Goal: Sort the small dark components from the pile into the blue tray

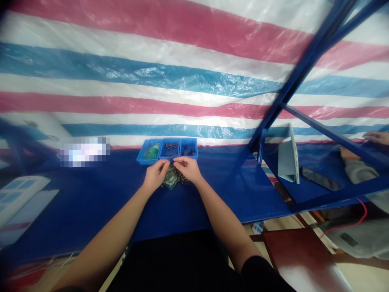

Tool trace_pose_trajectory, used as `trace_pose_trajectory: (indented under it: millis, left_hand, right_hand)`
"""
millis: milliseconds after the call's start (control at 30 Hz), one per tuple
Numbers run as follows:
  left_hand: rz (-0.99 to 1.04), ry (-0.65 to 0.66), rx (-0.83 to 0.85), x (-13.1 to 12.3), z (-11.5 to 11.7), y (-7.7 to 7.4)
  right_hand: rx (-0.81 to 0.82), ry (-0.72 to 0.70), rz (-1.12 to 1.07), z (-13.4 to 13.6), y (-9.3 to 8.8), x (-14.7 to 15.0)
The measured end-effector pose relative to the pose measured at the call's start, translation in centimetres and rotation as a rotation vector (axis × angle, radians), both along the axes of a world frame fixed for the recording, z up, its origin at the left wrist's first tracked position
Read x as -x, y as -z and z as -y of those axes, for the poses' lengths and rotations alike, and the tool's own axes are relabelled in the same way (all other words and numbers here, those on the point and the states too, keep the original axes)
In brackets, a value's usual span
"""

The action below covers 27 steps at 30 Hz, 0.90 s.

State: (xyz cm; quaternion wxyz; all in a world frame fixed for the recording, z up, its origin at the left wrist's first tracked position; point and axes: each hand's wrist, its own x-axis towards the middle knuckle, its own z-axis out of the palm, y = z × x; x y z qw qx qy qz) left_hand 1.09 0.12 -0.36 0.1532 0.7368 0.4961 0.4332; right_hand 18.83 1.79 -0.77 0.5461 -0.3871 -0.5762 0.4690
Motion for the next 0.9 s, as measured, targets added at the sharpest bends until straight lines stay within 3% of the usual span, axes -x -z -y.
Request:
trace_pose_trajectory:
  millis: [300,900]
  left_hand:
    - [0.024,0.004,-0.066,-0.17,-0.01,0.12]
    - [-0.006,-0.006,-0.022,-0.04,-0.13,0.13]
  right_hand:
    - [-0.009,0.003,-0.024,0.19,-0.46,-0.09]
    - [-0.001,0.006,0.013,0.34,-0.51,0.06]
